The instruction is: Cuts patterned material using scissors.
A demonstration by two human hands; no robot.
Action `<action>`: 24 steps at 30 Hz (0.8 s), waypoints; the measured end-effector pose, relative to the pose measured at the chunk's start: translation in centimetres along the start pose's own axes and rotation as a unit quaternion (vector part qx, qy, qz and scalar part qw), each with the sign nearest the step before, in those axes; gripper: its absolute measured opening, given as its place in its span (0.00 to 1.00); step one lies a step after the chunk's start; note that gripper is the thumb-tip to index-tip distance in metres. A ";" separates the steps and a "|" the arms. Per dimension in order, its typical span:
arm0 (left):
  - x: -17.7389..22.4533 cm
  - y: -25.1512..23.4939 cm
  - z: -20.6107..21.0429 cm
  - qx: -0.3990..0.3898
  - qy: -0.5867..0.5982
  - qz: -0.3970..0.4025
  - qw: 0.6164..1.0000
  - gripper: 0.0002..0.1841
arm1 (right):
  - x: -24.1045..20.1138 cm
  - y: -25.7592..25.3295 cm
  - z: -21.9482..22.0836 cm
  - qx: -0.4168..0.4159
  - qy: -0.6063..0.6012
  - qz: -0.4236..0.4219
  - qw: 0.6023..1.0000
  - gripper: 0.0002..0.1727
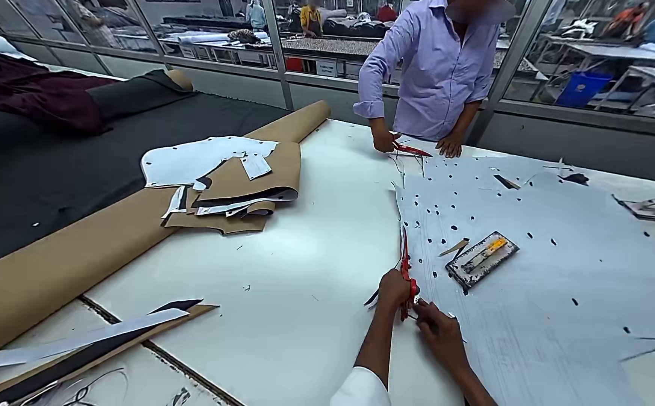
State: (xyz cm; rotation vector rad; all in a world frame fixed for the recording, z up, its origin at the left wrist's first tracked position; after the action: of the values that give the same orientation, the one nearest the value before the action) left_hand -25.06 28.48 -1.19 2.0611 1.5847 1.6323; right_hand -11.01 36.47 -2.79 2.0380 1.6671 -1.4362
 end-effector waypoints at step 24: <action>1.2 -0.9 -1.0 0.000 0.010 -0.003 1.000 0.18 | -0.3 -0.2 -0.1 0.005 0.000 -0.007 1.000 0.15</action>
State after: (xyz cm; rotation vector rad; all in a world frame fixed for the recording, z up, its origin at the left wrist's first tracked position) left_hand -26.50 29.28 -0.51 2.0428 1.5953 1.6575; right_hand -11.09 36.37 -2.47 2.0352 1.6805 -1.4532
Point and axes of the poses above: each hand's wrist, its own y-axis away from the middle knuckle, its own z-axis out of the palm, x = y × z, the point moved 8 cm from there along -y, towards the middle knuckle, and after that the axes turned 2 degrees about -y, right-handed, at the moved point
